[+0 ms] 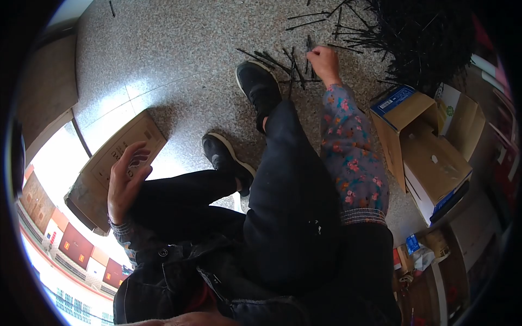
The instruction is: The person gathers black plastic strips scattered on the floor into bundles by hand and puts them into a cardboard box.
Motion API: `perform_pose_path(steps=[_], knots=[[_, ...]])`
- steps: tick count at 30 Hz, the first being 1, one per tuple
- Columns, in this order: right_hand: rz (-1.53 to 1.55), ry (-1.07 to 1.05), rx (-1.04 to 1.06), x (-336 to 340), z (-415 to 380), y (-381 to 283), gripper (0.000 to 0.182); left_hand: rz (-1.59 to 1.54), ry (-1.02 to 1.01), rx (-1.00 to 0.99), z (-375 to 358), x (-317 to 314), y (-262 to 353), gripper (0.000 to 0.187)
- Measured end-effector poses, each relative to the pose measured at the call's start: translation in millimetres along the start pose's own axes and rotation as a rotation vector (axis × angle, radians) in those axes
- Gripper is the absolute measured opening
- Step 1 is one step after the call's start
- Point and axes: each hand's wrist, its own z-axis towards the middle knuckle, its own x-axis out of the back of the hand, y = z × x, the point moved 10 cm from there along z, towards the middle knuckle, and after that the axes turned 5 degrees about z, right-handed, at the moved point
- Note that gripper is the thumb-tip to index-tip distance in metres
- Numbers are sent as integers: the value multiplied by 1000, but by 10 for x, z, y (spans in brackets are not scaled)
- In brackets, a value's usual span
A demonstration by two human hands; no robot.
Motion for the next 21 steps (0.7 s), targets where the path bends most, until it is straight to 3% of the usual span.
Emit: perform_pose_path(steps=[3, 6, 7, 15, 18, 21], knots=[[155, 6, -46, 120, -66, 109, 20, -4, -2, -1, 7, -3, -2, 44], [578, -6, -407, 168, -289, 340, 15, 1, 4, -22, 14, 1, 20, 44], [578, -4, -409, 182, -311, 357, 15, 2, 2, -23, 14, -1, 22, 44], [470, 206, -412, 309, -280, 818, 17, -2, -7, -19, 19, -14, 55, 44], [-48, 190, -146, 234, -189, 301, 26, -7, -7, -6, 24, -22, 49, 44], [-60, 175, -175, 240, -127, 86, 29, -8, -7, -12, 31, -30, 47, 43]])
